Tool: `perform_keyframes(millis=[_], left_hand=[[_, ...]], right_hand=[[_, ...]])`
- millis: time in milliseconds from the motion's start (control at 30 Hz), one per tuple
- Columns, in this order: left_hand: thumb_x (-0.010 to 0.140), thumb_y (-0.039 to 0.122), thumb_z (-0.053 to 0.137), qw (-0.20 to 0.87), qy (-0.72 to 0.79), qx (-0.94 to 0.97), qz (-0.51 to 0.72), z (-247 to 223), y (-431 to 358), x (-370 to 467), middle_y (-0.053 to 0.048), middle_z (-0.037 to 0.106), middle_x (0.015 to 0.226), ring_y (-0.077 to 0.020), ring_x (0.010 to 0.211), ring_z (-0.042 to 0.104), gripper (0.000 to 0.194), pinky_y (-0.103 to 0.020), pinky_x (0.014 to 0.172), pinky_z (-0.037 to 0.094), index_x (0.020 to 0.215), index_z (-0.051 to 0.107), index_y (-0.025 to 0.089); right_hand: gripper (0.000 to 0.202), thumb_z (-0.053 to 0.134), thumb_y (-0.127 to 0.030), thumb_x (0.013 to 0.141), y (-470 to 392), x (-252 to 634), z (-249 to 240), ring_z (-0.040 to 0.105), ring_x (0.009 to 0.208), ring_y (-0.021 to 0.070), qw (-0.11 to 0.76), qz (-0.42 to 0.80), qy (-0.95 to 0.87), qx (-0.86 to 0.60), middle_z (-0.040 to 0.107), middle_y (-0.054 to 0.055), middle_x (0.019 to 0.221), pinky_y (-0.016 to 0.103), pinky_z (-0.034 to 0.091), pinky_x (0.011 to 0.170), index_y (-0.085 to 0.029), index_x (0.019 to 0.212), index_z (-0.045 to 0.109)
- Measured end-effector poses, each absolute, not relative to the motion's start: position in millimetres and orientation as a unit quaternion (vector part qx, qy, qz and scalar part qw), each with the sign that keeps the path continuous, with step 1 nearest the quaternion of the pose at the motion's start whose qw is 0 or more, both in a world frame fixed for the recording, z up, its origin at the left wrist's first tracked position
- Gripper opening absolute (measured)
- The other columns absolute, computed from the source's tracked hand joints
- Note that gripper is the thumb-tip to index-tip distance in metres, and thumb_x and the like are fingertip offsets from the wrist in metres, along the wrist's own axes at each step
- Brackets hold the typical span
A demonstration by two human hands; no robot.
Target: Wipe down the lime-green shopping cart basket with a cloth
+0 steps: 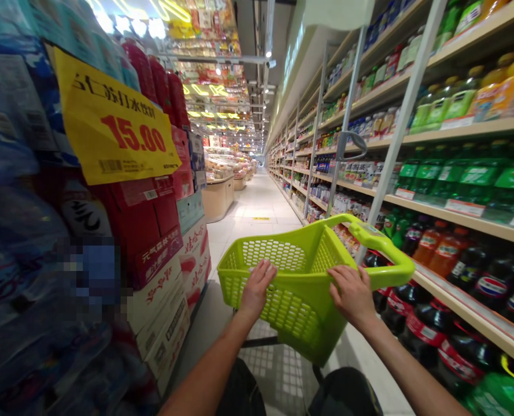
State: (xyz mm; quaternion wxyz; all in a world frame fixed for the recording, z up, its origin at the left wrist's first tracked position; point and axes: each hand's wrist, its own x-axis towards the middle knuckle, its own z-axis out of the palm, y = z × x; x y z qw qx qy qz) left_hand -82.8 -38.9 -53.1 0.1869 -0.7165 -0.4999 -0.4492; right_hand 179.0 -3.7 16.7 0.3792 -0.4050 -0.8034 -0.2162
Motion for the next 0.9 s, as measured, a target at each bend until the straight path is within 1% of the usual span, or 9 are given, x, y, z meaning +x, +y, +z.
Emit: perform_keyframes(millis=[200,267,367,433,567,667,733,800,900], left_hand=[[0.085,0.009,0.036,0.135,-0.493,-0.777,-0.366,-107,-56,-63,-0.006,0.058,0.119,-0.0184,0.12,0.043,0.04,-0.04,0.091,0.047,0.117,0.052,0.025],[0.086,0.01,0.035,0.148,-0.49,-0.774,-0.373,-97,-57,-57,-0.006,0.056,0.122,-0.0179,0.121,0.041,0.039,-0.039,0.093,0.045,0.12,0.049,0.024],[0.088,0.011,0.033,0.187,-0.457,-0.773,-0.399,-60,-44,-44,-0.007,0.05,0.128,-0.0175,0.128,0.031,0.039,-0.042,0.1,0.038,0.123,0.046,0.023],[0.088,0.011,0.032,0.204,-0.436,-0.785,-0.39,-47,-35,-36,-0.007,0.051,0.127,-0.0177,0.129,0.028,0.038,-0.042,0.102,0.036,0.122,0.047,0.021],[0.087,0.014,0.037,0.211,-0.429,-0.815,-0.329,-76,-38,-29,-0.008,0.057,0.12,-0.0193,0.125,0.036,0.033,-0.04,0.097,0.043,0.116,0.052,0.017],[0.086,0.016,0.04,0.201,-0.419,-0.832,-0.303,-91,-46,-23,-0.01,0.059,0.117,-0.0203,0.122,0.04,0.03,-0.038,0.093,0.047,0.113,0.054,0.015],[0.087,0.016,0.038,0.206,-0.408,-0.83,-0.32,-76,-44,-11,-0.01,0.057,0.12,-0.0205,0.124,0.037,0.032,-0.038,0.094,0.045,0.116,0.052,0.014],[0.088,0.013,0.034,0.221,-0.395,-0.818,-0.357,-48,-35,7,-0.009,0.054,0.123,-0.0193,0.127,0.032,0.035,-0.039,0.099,0.04,0.119,0.049,0.015],[0.089,0.014,0.032,0.238,-0.375,-0.808,-0.388,-21,-20,29,-0.008,0.055,0.123,-0.0187,0.127,0.032,0.034,-0.039,0.101,0.038,0.117,0.051,0.015]], right_hand=[[0.027,0.046,-0.019,0.076,-4,181,18,0.053,0.099,0.0233,0.372,-0.219,-0.811,-0.395,0.065,0.006,0.101,0.043,0.022,0.097,-0.02,0.099,0.061],[0.027,0.046,-0.019,0.076,-4,180,18,0.053,0.099,0.0231,0.372,-0.217,-0.81,-0.397,0.065,0.006,0.101,0.043,0.022,0.097,-0.019,0.099,0.061],[0.026,0.045,-0.018,0.077,-5,177,16,0.053,0.1,0.0227,0.38,-0.216,-0.803,-0.406,0.065,0.005,0.1,0.043,0.02,0.098,-0.02,0.098,0.062],[0.027,0.043,-0.017,0.078,-3,179,16,0.053,0.1,0.0217,0.381,-0.219,-0.804,-0.4,0.065,0.004,0.1,0.042,0.019,0.099,-0.02,0.098,0.061],[0.027,0.041,-0.021,0.081,10,202,20,0.052,0.101,0.0212,0.398,-0.267,-0.785,-0.392,0.064,0.005,0.103,0.042,0.019,0.098,-0.02,0.1,0.061],[0.027,0.041,-0.025,0.082,19,222,28,0.052,0.099,0.0225,0.413,-0.31,-0.748,-0.417,0.065,0.006,0.099,0.043,0.019,0.096,-0.019,0.097,0.062],[0.027,0.039,-0.025,0.083,20,227,34,0.054,0.092,0.0213,0.403,-0.302,-0.748,-0.432,0.066,0.005,0.091,0.042,0.021,0.094,-0.019,0.093,0.063],[0.027,0.038,-0.025,0.084,19,227,40,0.055,0.084,0.0193,0.397,-0.275,-0.751,-0.451,0.067,0.003,0.084,0.039,0.025,0.089,-0.02,0.092,0.064],[0.028,0.038,-0.025,0.084,20,231,47,0.056,0.08,0.0176,0.395,-0.252,-0.763,-0.445,0.067,0.003,0.082,0.036,0.028,0.083,-0.019,0.093,0.064]])
